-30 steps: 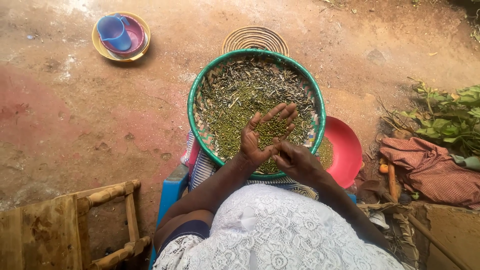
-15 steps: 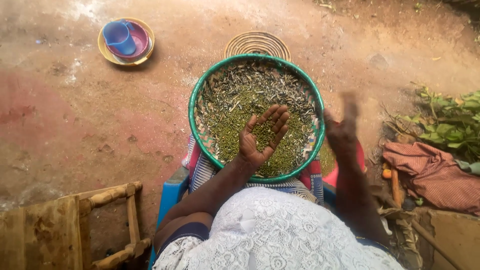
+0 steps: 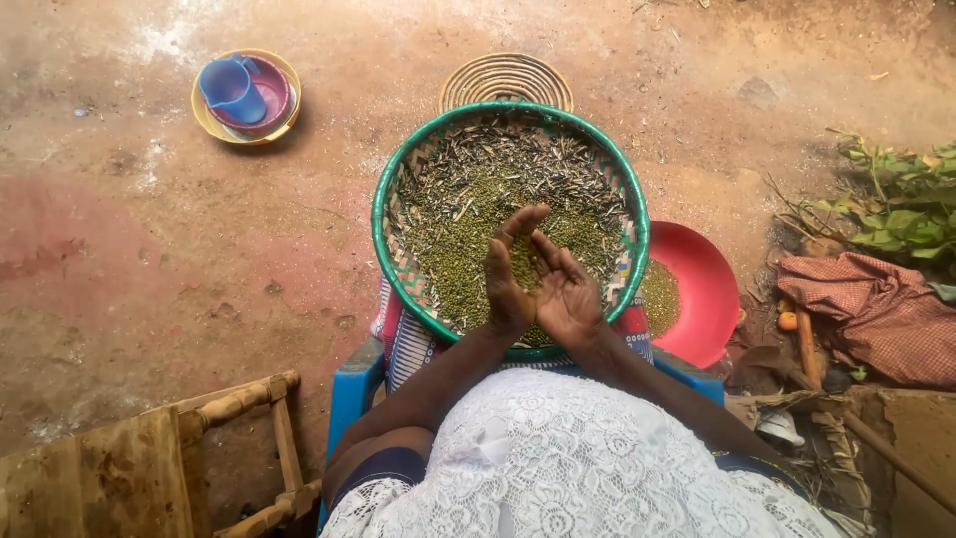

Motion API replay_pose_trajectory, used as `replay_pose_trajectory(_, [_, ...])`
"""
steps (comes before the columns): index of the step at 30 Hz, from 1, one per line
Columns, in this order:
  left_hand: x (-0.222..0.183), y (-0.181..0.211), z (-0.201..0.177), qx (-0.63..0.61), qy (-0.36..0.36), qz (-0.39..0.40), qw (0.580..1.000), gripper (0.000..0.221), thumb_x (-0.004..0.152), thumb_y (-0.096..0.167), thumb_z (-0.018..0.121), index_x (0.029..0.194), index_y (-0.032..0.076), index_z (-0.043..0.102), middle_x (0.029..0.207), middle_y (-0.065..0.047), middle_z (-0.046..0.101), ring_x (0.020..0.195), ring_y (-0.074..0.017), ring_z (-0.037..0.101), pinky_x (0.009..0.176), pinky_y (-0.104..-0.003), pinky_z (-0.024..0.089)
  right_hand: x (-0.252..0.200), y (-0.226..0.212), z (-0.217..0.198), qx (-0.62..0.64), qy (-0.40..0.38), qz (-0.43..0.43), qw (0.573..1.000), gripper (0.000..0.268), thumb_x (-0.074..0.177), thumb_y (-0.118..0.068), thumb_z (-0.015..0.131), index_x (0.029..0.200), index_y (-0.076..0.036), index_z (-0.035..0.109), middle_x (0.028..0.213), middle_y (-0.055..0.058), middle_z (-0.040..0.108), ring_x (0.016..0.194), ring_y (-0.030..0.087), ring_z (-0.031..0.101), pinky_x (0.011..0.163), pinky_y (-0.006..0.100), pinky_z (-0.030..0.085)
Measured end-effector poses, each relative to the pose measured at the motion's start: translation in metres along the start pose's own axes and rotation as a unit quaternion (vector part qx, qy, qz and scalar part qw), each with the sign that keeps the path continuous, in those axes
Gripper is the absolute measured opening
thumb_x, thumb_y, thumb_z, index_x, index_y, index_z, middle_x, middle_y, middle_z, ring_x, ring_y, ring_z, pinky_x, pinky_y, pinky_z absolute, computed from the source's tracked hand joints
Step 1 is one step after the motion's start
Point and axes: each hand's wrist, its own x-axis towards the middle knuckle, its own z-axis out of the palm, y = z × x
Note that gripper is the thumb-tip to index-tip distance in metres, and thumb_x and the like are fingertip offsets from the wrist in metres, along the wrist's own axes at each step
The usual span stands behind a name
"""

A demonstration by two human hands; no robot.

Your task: Manually sorting mung beans from dried husks and debris in a basket

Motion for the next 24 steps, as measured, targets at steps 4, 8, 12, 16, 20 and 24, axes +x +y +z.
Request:
replay_pose_trajectory(4, [-0.001,0.011,0.016,0.127,-0.036,0.055,0.99,0.078,0.115,0.06,0.016,0.146,0.005,0.062,0.155,-0.015,0.059,0.157,-0.0234,0.041,0.135,-0.04,0.003,-0.001,0.007,0.023,0.053,0.012,0.006,0.999,0.053,0.113,-0.031,0.045,0.16,-0.007,0.048,0.156,0.03,0.052,0.141,0.051,0.051,0.116,0.069,0.042])
replay_pose_trajectory(8, [0.003,0.01,0.013,0.172,-0.09,0.075,0.978,0.087,0.11,0.071,0.009,0.15,0.016,0.064,0.176,-0.009,0.031,0.167,-0.0252,0.01,0.131,-0.047,-0.01,-0.01,0.006,0.04,0.065,0.05,0.009,0.997,0.053,0.113,-0.034,0.044,0.157,-0.005,0.051,0.155,0.027,0.054,0.146,0.046,0.049,0.123,0.059,0.039])
replay_pose_trajectory(12, [0.005,0.02,0.013,0.111,-0.077,0.057,0.989,0.092,0.105,0.081,0.014,0.165,0.017,0.044,0.183,-0.008,0.007,0.168,-0.0247,0.003,0.127,-0.038,0.019,-0.011,0.001,0.042,0.053,0.032,-0.002,0.998,0.056,0.112,-0.034,0.042,0.161,-0.005,0.045,0.162,0.024,0.047,0.152,0.04,0.044,0.126,0.057,0.036])
replay_pose_trajectory(16, [0.008,0.022,0.006,0.12,-0.031,0.05,0.991,0.095,0.104,0.082,0.017,0.169,0.014,0.035,0.182,-0.011,0.007,0.167,-0.0309,0.0,0.131,-0.048,0.008,-0.007,-0.003,0.033,0.083,0.017,-0.006,0.996,0.057,0.113,-0.035,0.042,0.16,-0.003,0.046,0.165,0.023,0.044,0.155,0.039,0.039,0.129,0.052,0.033])
replay_pose_trajectory(20, [0.009,0.026,0.006,0.173,0.022,0.021,0.984,0.054,0.114,0.042,0.041,0.153,0.007,0.054,0.168,-0.019,0.037,0.163,-0.0388,0.018,0.132,-0.053,0.013,-0.01,-0.005,0.036,0.104,0.016,0.002,0.994,0.059,0.112,-0.036,0.044,0.159,0.0,0.046,0.161,0.026,0.048,0.151,0.041,0.044,0.129,0.055,0.032])
replay_pose_trajectory(24, [0.019,0.014,-0.027,0.391,-0.084,0.037,0.916,0.023,0.104,0.02,0.074,0.127,0.018,0.079,0.144,-0.012,0.066,0.149,-0.044,0.046,0.122,-0.059,0.035,-0.018,-0.011,0.042,0.111,0.035,0.004,0.993,0.06,0.112,-0.037,0.046,0.157,0.003,0.049,0.151,0.031,0.057,0.143,0.039,0.054,0.125,0.058,0.037])
